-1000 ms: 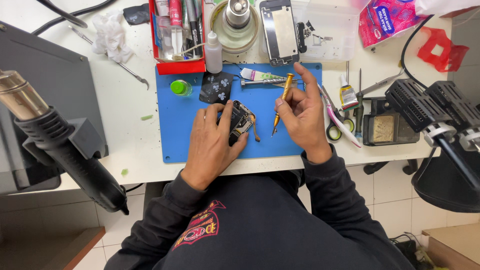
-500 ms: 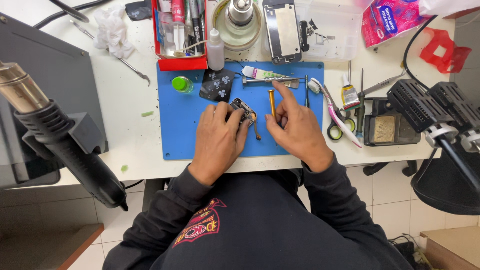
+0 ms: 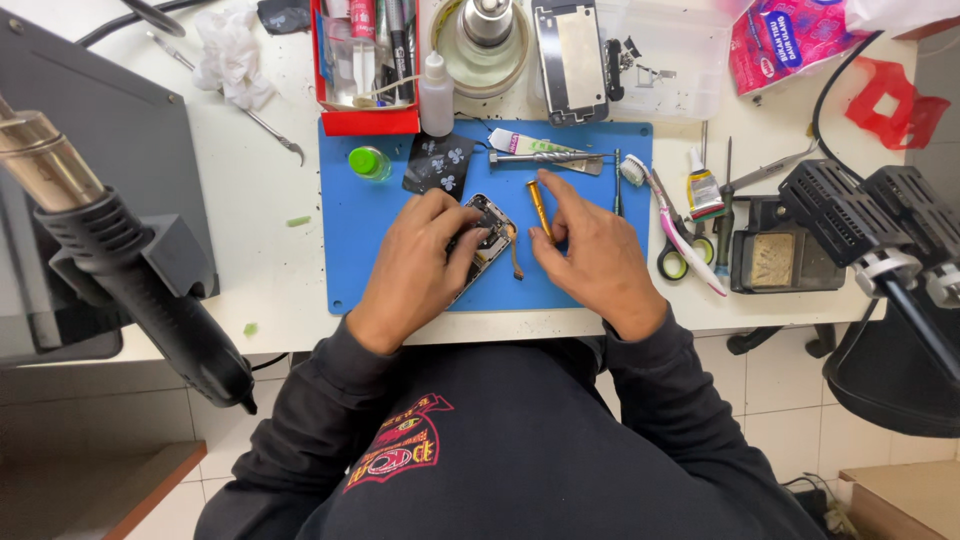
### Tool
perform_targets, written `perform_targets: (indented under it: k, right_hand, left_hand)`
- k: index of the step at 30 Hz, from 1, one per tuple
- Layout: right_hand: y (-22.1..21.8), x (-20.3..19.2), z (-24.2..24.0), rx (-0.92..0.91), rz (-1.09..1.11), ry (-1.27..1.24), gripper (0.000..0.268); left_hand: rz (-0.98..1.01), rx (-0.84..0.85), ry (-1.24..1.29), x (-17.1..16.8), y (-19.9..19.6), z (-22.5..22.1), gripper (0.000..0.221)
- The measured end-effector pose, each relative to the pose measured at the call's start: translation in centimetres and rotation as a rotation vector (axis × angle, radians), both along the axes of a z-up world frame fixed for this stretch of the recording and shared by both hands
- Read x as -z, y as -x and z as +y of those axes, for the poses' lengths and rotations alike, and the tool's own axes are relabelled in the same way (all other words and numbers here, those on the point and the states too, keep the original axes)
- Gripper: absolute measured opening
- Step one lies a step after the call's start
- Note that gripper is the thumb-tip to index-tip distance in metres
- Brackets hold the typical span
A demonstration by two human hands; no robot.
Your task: The person disassembles a smartphone on a blue mat, removes the battery, applies adhesive tape to the interior, and uses a screwdriver to pry and adjust internal components. The person handles the phone chassis, battery, and various small parts while working at a cluttered workbench.
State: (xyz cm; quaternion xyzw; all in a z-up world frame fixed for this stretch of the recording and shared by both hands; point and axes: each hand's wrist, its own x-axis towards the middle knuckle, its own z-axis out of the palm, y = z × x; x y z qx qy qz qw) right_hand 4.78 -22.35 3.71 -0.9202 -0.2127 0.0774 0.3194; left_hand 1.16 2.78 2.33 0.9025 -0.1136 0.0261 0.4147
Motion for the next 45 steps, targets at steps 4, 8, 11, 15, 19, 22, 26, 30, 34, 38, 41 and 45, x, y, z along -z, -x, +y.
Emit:
perform_targets:
  k: [4,8,11,15,19,22,26,30,34,38,41,45]
  right_hand:
    - [-0.3,0.5,-0.5,0.019,0.073,-0.092,0.060]
    - [-0.5,0.5,-0.4,0.048,0.148,-0.298,0.062]
    - [-0.5,0.5,0.0,0.045,0.170,-0.402,0.067]
    - [-0.3,1.4,0.1,0.042,0.195,-0.539,0.072]
    - [-0.2,1.9,0.0,0.039,0.173,-0.602,0.074]
    - [-0.1,2.1,-0.1,0.056,0.167,-0.607,0.081]
    - [0.3,2.0,-0.6,0.080,0.124,-0.538,0.079]
    - [0.6,1.2,-1.2,0.130,0.092,-0.389,0.072]
    - [1.2,0.5,-0.7,0.133,0.086,-0.263,0.068]
    - [1.6,0.8,-0.9,0.165,0.062,-0.223,0.061]
    - [1.7,1.0,-0.8,0.167,0.051,-0.175,0.059]
    - [1.8,1.0,-0.7,0.145,0.020,-0.116,0.060]
  left_hand:
    - [0.029,0.005,-0.005,-1.8,1.4,3.1,0.015]
    - [0.104,0.080,-0.227,-4.4,2.9,4.4,0.049]
    - [0.155,0.124,-0.358,-4.6,3.7,4.4,0.092]
    - [0.108,0.118,-0.379,-2.4,4.2,4.2,0.095]
    - [0.052,0.132,-0.307,-1.1,4.0,4.1,0.090]
    - [0.004,0.119,-0.261,0.1,3.5,3.6,0.091]
    - [-0.056,0.141,-0.237,0.1,3.6,3.7,0.070]
    - [-0.048,0.192,-0.188,-0.2,3.6,4.7,0.033]
    - [-0.048,0.195,-0.209,-0.4,3.3,4.8,0.011]
    - [0.004,0.167,-0.285,-0.3,3.3,4.7,0.007]
    - [0.075,0.133,-0.278,-0.8,3.5,4.7,0.012]
    - [0.150,0.082,-0.224,-1.1,3.8,4.5,0.016]
